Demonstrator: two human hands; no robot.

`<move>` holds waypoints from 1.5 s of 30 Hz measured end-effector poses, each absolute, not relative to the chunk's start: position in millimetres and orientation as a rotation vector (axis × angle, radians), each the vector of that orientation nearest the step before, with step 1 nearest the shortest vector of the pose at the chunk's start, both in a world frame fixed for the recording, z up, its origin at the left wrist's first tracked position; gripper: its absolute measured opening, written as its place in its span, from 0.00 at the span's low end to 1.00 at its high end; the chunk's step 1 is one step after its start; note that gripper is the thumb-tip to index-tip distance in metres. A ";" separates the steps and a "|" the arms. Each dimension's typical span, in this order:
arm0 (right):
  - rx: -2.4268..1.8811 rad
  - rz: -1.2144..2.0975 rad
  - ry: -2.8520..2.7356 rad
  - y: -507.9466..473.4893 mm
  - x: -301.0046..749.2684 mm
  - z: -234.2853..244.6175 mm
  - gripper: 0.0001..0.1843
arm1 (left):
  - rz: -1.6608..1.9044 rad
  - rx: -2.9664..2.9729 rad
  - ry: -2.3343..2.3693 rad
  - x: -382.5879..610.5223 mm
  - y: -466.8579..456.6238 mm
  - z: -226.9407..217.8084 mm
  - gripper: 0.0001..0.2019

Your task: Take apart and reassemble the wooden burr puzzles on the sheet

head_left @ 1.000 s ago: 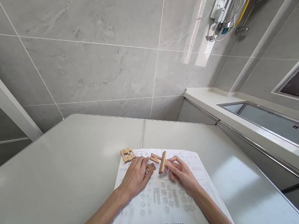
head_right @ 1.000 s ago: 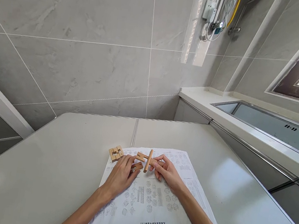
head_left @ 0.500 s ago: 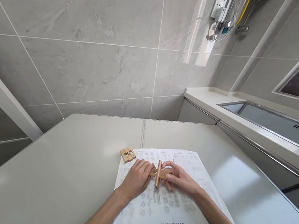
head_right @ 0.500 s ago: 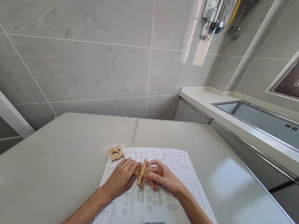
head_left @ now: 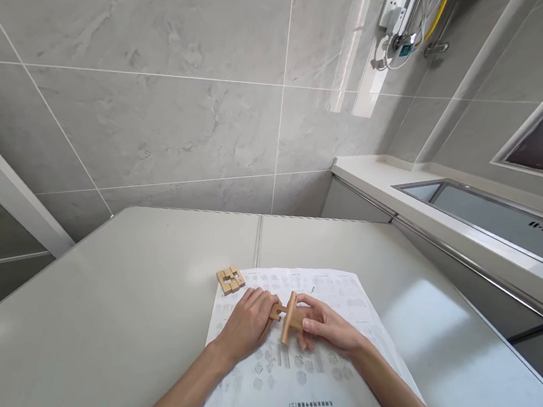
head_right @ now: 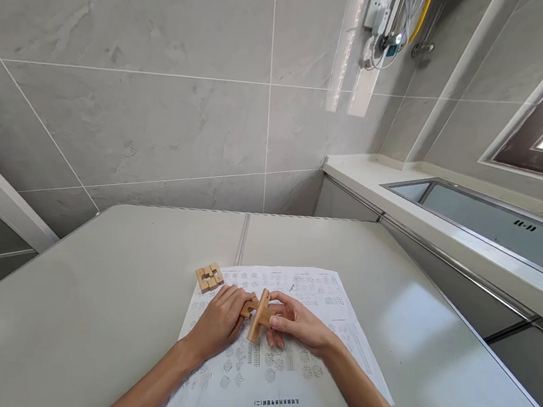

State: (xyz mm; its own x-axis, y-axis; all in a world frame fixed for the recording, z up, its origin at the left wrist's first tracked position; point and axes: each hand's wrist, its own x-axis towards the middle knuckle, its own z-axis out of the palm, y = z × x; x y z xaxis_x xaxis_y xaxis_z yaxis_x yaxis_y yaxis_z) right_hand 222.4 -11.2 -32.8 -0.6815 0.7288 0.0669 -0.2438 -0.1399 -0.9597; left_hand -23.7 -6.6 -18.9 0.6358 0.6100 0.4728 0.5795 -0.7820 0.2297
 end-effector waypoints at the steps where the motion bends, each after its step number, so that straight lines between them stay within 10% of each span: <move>1: -0.563 1.887 -1.471 -11.0 222.8 -33.8 0.33 | 0.838 2.787 1.014 -23.7 -6.6 -19.2 0.11; 45: -0.640 1.906 -1.147 -7.2 224.7 -32.1 0.17 | 0.809 2.721 1.034 -22.5 -8.3 -19.6 0.05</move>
State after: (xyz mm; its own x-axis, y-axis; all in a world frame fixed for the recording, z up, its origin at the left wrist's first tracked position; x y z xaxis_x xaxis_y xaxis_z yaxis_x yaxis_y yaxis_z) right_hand 224.7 -7.2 -32.1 -0.5491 0.8356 -0.0171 -0.3764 -0.2655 -0.8876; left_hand -22.5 -8.3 -19.6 0.6237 0.6465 0.4394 0.5822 -0.7593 0.2907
